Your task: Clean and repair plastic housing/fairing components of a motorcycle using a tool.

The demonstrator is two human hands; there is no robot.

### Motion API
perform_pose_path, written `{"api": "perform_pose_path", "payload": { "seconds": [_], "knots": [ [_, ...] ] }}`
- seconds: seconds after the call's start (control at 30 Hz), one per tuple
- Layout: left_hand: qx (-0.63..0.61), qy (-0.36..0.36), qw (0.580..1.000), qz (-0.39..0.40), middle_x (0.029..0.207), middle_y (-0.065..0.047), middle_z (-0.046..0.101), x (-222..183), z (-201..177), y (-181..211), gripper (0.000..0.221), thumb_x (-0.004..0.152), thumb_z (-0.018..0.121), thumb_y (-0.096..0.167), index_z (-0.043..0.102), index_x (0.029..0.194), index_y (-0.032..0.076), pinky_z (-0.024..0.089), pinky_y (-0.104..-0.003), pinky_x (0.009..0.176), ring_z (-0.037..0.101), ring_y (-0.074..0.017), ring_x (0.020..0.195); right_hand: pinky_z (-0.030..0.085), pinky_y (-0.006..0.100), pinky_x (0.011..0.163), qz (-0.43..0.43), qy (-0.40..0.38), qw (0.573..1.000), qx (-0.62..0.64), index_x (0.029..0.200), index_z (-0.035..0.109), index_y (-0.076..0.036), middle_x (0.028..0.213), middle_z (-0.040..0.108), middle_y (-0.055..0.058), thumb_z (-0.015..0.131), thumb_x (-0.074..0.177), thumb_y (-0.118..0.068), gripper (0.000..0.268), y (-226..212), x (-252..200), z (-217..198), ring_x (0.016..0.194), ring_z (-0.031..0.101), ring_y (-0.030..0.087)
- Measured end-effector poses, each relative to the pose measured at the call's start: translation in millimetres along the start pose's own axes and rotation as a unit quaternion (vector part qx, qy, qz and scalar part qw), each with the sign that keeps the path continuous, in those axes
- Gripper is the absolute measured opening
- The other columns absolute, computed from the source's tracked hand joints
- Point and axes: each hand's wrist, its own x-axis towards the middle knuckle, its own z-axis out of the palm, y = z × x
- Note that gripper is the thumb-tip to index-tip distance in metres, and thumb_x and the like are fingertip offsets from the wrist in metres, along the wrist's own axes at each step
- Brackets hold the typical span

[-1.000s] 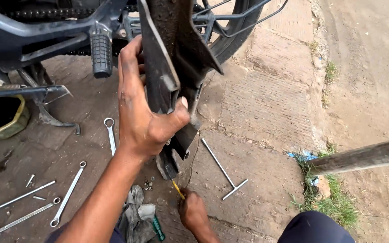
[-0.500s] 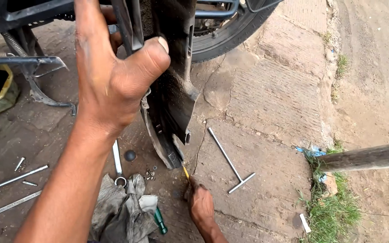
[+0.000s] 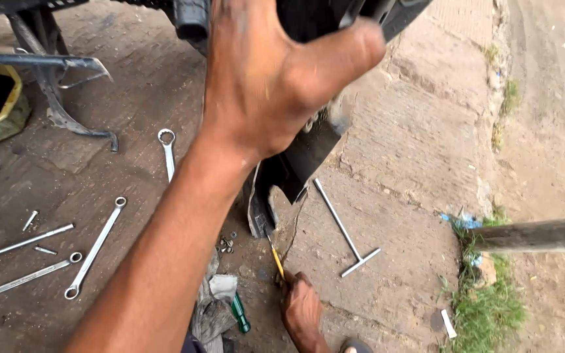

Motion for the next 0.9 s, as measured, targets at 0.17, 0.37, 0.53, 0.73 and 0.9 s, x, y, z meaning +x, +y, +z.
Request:
{"api": "perform_pose_path", "payload": {
  "seconds": [0.17,0.37,0.53,0.73,0.9],
  "knots": [
    [-0.031,-0.062,0.997,-0.020,0.072,-0.001,0.060,-4.4,3.8,-0.8,0.036,0.096,0.066,0.046,0.069,0.088,0.010,0.048,-0.036,0.065,0.061,-0.0169,0.063,0.048,0.046,0.044,0.161,-0.106,0.981,-0.022,0.121,0.072,-0.018,0.097,0.070,0.009,0.055,0.101,-0.025,0.028,-35.6,20.5,-38.8,0.053,0.057,0.025],
    [-0.011,-0.046,0.998,0.047,0.079,0.000,0.066,-15.5,-1.5,-4.3,0.020,0.108,0.067,0.025,0.070,0.094,0.010,0.052,-0.033,0.066,0.067,-0.0143,0.070,0.051,0.045,0.056,-0.114,-0.022,0.993,0.002,0.108,0.080,-0.010,0.089,0.070,0.013,0.058,0.099,-0.028,0.031,8.0,7.9,-33.5,0.064,0.061,0.025],
    [0.051,-0.029,0.995,0.078,0.087,-0.001,0.071,-11.2,-14.0,-10.0,0.011,0.114,0.072,0.014,0.071,0.103,0.013,0.057,-0.031,0.070,0.073,-0.0135,0.078,0.056,0.040,0.054,0.050,-0.160,0.981,-0.101,0.120,0.065,-0.013,0.098,0.065,0.007,0.040,0.108,-0.036,0.036,30.9,27.5,-76.9,0.067,0.062,0.026],
    [0.313,0.001,0.905,0.288,0.099,-0.001,0.071,-16.7,-16.8,-29.9,0.030,0.106,0.066,0.004,0.067,0.133,0.019,0.056,-0.029,0.072,0.073,-0.0159,0.089,0.054,0.029,0.049,-0.014,-0.127,0.980,-0.153,0.121,0.066,-0.018,0.104,0.062,0.000,0.046,0.103,-0.025,0.028,57.8,57.8,-92.0,0.065,0.057,0.014],
    [0.335,-0.005,0.900,0.278,0.095,0.002,0.071,-16.4,-9.6,-21.6,0.037,0.103,0.068,0.004,0.066,0.135,0.023,0.055,-0.030,0.068,0.072,-0.0133,0.085,0.055,0.032,0.052,-0.020,-0.183,0.954,-0.237,0.125,0.066,-0.022,0.103,0.062,0.003,0.044,0.106,-0.020,0.030,31.2,75.4,-111.1,0.070,0.058,0.018]
  ]
}}
